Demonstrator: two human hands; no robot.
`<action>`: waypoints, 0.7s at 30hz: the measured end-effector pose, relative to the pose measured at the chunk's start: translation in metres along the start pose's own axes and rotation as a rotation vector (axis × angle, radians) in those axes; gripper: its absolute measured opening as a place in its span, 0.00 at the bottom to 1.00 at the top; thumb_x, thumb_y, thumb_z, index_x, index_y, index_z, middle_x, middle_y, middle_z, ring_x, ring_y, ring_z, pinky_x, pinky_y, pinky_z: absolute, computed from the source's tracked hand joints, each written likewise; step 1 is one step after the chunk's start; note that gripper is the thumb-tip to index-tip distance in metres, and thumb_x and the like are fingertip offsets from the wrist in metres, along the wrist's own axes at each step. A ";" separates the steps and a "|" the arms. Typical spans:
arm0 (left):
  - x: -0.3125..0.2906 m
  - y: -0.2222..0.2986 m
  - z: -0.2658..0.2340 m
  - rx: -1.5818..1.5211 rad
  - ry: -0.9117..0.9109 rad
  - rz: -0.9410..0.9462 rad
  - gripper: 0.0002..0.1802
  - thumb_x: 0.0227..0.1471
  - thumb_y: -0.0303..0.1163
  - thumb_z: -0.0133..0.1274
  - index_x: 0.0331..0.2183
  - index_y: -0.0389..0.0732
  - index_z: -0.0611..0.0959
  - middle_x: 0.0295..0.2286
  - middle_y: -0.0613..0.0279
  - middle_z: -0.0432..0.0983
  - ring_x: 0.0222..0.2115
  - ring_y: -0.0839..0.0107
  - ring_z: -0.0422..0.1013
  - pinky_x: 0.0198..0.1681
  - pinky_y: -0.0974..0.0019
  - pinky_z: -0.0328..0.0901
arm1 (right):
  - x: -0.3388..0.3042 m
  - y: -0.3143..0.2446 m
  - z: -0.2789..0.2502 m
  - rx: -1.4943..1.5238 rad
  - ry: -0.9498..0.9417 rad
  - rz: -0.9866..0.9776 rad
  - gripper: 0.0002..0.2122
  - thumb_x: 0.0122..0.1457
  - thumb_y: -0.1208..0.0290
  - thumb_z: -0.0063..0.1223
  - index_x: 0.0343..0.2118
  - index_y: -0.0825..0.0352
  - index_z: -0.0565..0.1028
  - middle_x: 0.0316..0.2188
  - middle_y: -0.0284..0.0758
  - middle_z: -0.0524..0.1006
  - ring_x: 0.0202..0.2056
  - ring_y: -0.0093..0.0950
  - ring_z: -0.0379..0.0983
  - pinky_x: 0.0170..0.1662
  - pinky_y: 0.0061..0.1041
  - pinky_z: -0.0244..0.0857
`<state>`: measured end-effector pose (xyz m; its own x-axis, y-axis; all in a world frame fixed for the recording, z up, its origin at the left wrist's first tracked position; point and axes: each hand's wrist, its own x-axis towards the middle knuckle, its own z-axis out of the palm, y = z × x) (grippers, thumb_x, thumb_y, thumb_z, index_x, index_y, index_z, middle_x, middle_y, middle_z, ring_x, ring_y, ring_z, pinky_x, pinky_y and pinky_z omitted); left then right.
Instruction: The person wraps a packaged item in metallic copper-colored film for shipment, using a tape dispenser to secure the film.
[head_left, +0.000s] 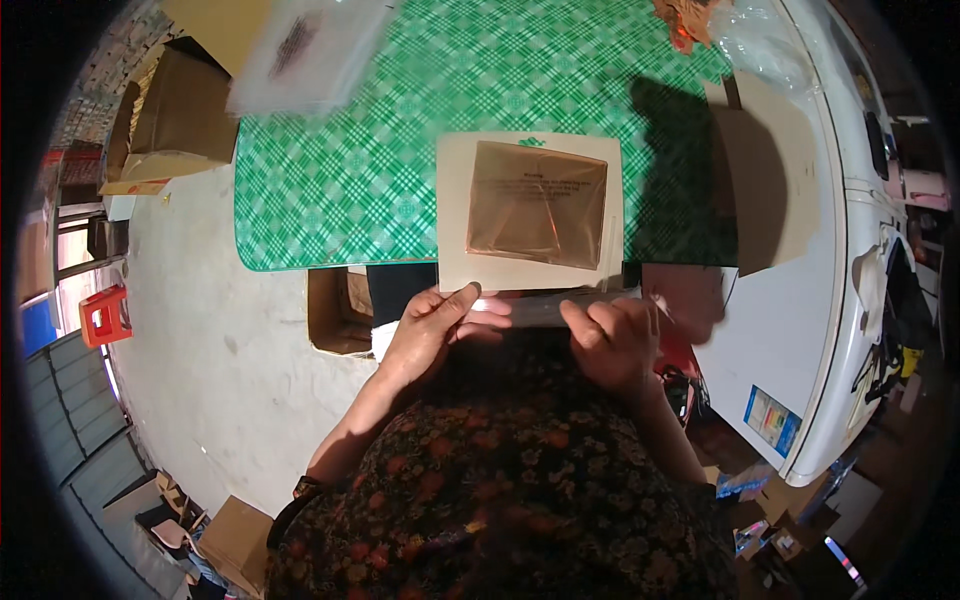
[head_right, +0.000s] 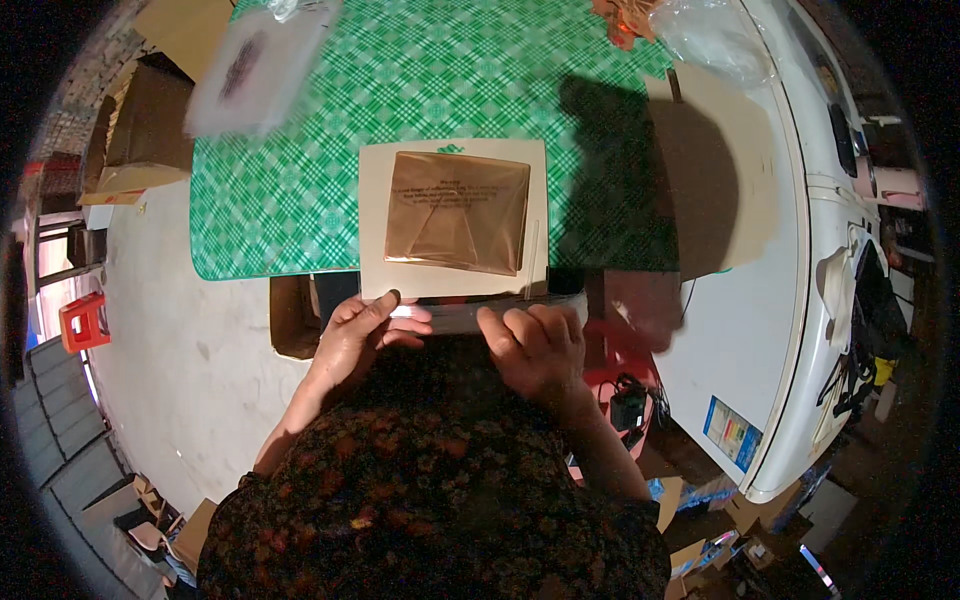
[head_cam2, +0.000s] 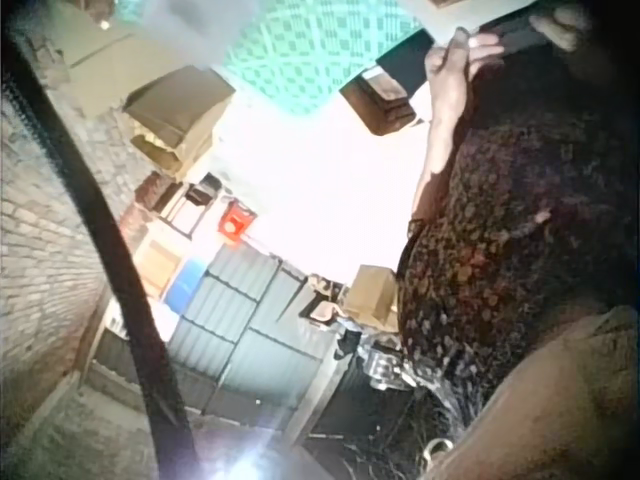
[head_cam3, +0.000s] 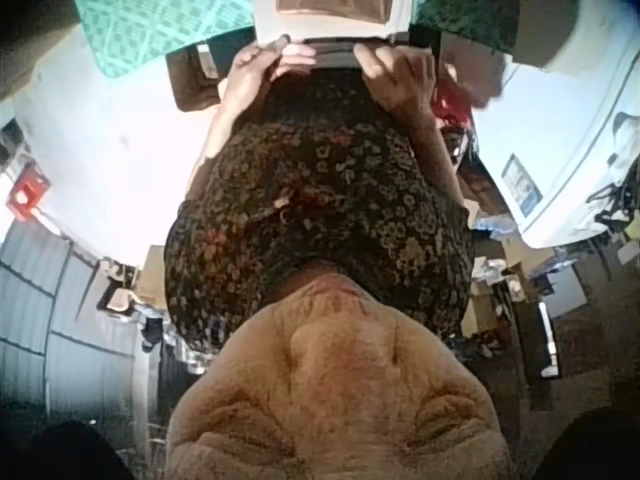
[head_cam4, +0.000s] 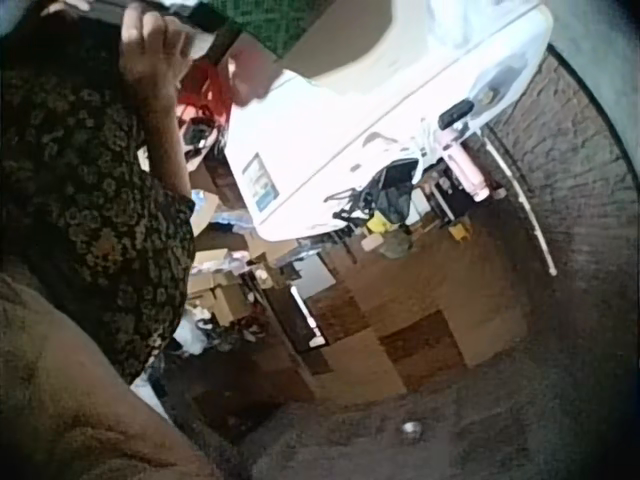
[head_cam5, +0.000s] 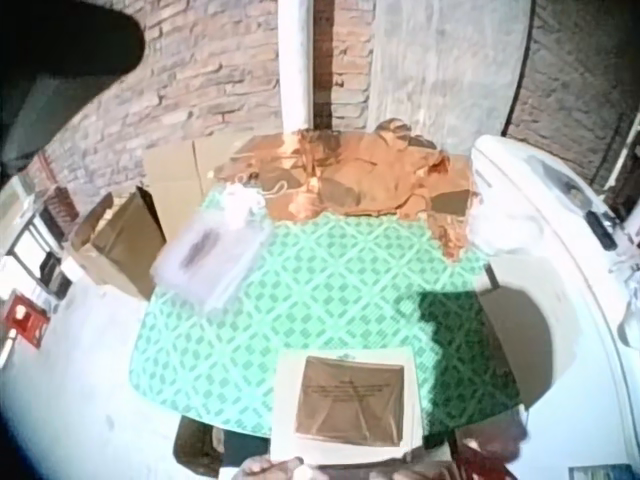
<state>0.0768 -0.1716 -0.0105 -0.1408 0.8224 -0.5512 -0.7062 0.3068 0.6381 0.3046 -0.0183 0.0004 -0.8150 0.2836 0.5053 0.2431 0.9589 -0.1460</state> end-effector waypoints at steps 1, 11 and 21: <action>0.001 0.000 0.000 -0.002 -0.003 -0.002 0.22 0.72 0.40 0.48 0.51 0.27 0.80 0.44 0.43 0.83 0.44 0.58 0.82 0.47 0.59 0.76 | 0.000 -0.003 0.003 0.000 -0.003 0.002 0.16 0.52 0.69 0.64 0.46 0.54 0.81 0.39 0.27 0.72 0.41 0.29 0.68 0.44 0.33 0.65; -0.003 0.002 0.005 -0.004 -0.020 0.015 0.24 0.71 0.43 0.49 0.50 0.27 0.81 0.43 0.43 0.84 0.43 0.57 0.82 0.46 0.59 0.77 | 0.006 -0.017 0.016 -0.113 -0.106 0.140 0.18 0.61 0.56 0.60 0.55 0.48 0.82 0.63 0.40 0.70 0.67 0.47 0.55 0.65 0.47 0.50; -0.001 0.002 0.003 0.069 -0.071 0.008 0.22 0.72 0.39 0.48 0.54 0.28 0.79 0.43 0.43 0.84 0.44 0.60 0.82 0.49 0.62 0.77 | 0.035 -0.020 0.016 0.019 -0.140 0.140 0.25 0.55 0.62 0.64 0.57 0.61 0.79 0.61 0.36 0.74 0.63 0.43 0.65 0.66 0.51 0.52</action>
<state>0.0772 -0.1708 -0.0069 -0.0949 0.8562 -0.5078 -0.6556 0.3302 0.6791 0.2628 -0.0272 0.0072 -0.8394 0.4111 0.3554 0.3510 0.9094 -0.2230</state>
